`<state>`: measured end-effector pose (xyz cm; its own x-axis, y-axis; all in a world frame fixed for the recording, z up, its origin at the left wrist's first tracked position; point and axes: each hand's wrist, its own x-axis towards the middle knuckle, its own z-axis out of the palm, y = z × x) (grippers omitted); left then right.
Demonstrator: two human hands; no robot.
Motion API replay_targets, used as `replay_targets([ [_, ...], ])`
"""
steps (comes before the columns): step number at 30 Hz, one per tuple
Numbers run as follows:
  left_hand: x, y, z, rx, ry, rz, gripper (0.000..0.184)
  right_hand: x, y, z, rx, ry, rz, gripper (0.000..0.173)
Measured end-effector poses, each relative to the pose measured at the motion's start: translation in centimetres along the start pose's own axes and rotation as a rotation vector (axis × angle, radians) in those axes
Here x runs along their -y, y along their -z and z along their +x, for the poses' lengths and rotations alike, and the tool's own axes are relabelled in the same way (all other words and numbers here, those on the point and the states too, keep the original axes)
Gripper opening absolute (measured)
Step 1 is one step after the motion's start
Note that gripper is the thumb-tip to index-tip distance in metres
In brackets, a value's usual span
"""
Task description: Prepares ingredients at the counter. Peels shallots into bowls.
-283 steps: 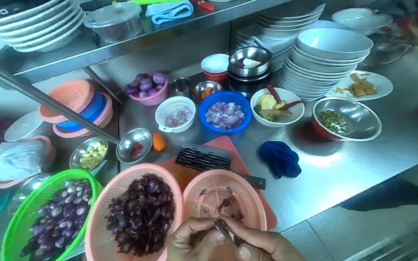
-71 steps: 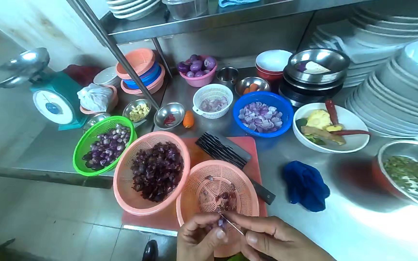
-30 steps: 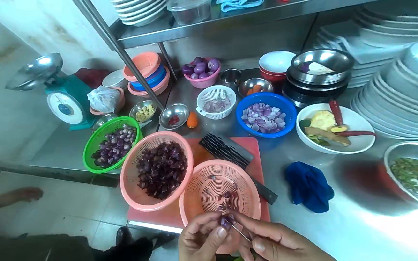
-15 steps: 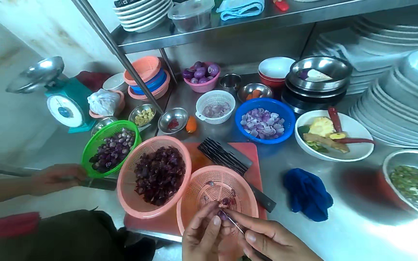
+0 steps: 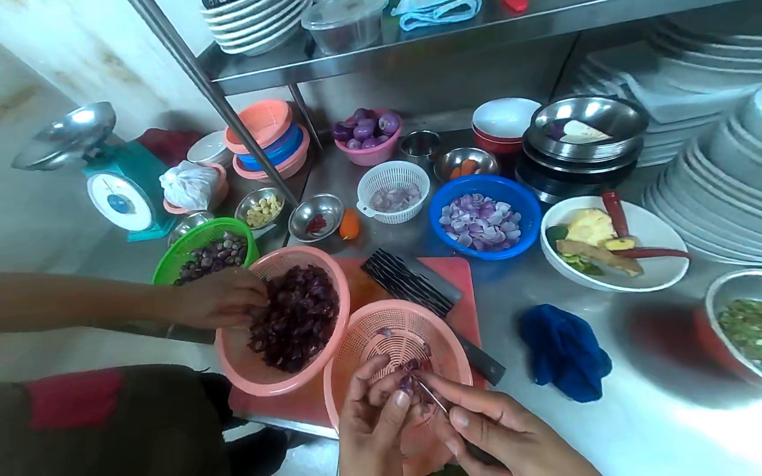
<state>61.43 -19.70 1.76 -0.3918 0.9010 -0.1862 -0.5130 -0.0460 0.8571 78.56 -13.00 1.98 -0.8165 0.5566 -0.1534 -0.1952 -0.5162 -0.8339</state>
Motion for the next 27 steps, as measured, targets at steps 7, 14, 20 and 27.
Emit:
replay_targets([
  [7, 0.1, 1.3, -0.4, -0.015, 0.053, -0.188, 0.027, 0.6, -0.2, 0.3, -0.206, -0.02, -0.048, 0.045],
  [14, -0.2, 1.5, -0.4, -0.043, 0.052, -0.159, 0.029, 0.5, -0.1, 1.2, -0.171, -0.204, -0.22, 0.052],
  [20, 0.1, 2.3, -0.1, -0.121, -0.025, 0.009, 0.023, 0.2, 0.0, 1.3, -0.119, -0.222, -0.181, 0.062],
  [27, -0.2, 1.8, -0.5, -0.143, -0.002, 0.014, 0.02, 0.0, 0.1, 0.9, 0.063, -0.101, -0.143, 0.059],
])
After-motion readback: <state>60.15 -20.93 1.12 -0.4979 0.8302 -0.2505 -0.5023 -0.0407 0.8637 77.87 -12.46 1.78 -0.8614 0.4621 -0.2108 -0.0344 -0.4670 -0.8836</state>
